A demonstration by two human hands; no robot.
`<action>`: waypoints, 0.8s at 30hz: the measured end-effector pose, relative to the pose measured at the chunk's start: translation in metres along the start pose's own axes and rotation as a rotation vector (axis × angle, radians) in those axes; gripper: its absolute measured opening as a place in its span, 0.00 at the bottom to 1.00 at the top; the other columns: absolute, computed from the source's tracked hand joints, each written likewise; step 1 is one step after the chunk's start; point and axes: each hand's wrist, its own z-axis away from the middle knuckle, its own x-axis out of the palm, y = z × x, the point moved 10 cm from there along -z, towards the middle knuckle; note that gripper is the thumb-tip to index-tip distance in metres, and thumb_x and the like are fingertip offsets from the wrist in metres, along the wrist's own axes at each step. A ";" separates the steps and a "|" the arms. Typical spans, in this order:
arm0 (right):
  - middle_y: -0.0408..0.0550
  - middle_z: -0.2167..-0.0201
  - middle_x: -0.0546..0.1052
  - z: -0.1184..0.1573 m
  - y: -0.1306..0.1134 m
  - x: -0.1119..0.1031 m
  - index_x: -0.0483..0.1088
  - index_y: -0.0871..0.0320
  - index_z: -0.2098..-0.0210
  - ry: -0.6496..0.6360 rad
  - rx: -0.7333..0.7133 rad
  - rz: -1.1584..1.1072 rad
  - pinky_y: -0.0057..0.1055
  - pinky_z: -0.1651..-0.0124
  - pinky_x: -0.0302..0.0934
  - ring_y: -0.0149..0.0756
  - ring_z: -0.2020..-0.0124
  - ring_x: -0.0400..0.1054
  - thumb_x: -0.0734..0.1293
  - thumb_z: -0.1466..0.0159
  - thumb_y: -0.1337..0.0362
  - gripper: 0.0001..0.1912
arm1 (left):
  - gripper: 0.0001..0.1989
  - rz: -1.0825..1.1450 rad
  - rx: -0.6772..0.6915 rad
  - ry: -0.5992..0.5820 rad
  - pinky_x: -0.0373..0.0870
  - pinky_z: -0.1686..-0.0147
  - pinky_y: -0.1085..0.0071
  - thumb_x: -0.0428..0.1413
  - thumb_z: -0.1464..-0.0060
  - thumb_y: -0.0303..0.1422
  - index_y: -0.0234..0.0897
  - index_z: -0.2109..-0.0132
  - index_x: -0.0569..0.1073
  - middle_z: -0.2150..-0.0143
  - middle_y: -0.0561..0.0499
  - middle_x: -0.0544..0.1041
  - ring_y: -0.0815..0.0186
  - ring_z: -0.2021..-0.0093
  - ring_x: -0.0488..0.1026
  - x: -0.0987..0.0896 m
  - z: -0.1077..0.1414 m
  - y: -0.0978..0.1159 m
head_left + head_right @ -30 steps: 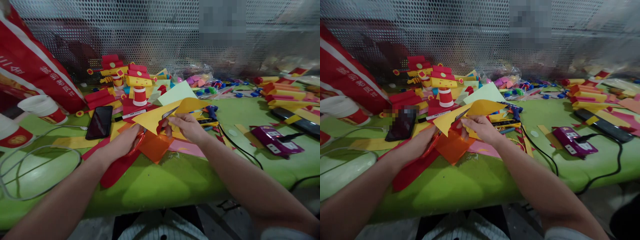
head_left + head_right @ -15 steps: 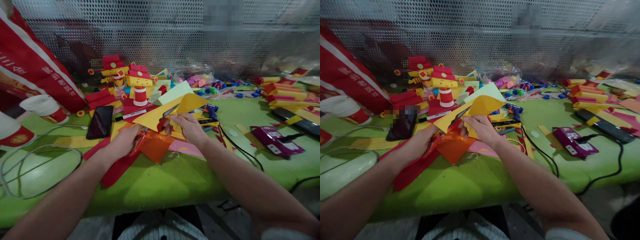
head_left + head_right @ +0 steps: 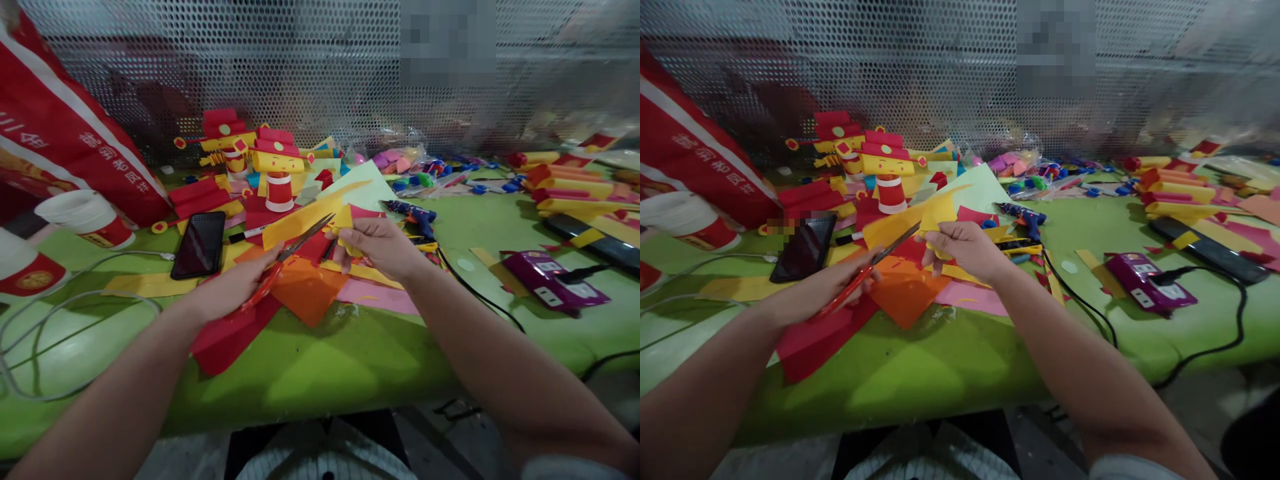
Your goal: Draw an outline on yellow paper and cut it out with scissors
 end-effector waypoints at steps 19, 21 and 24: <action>0.38 0.88 0.68 0.023 -0.006 0.041 0.66 0.60 0.81 -0.337 0.108 -0.002 0.22 0.85 0.52 0.22 0.89 0.57 0.71 0.51 0.54 0.16 | 0.16 0.702 0.295 -0.073 0.58 0.87 0.77 0.56 0.51 0.40 0.40 0.55 0.71 0.82 0.57 0.67 0.74 0.87 0.60 -0.001 0.023 0.068; 0.37 0.89 0.66 0.024 -0.001 0.042 0.63 0.59 0.83 -0.318 0.166 0.044 0.21 0.85 0.50 0.21 0.89 0.56 0.71 0.51 0.55 0.18 | 0.15 0.644 0.243 0.061 0.58 0.87 0.77 0.56 0.50 0.38 0.40 0.55 0.71 0.80 0.57 0.68 0.74 0.86 0.62 -0.006 0.018 0.056; 0.35 0.91 0.61 0.022 0.019 0.041 0.60 0.58 0.83 -0.264 0.318 0.168 0.20 0.86 0.47 0.21 0.88 0.54 0.70 0.49 0.56 0.18 | 0.18 0.549 0.097 0.098 0.58 0.87 0.77 0.58 0.52 0.41 0.40 0.54 0.69 0.74 0.56 0.70 0.75 0.85 0.63 0.010 0.007 0.036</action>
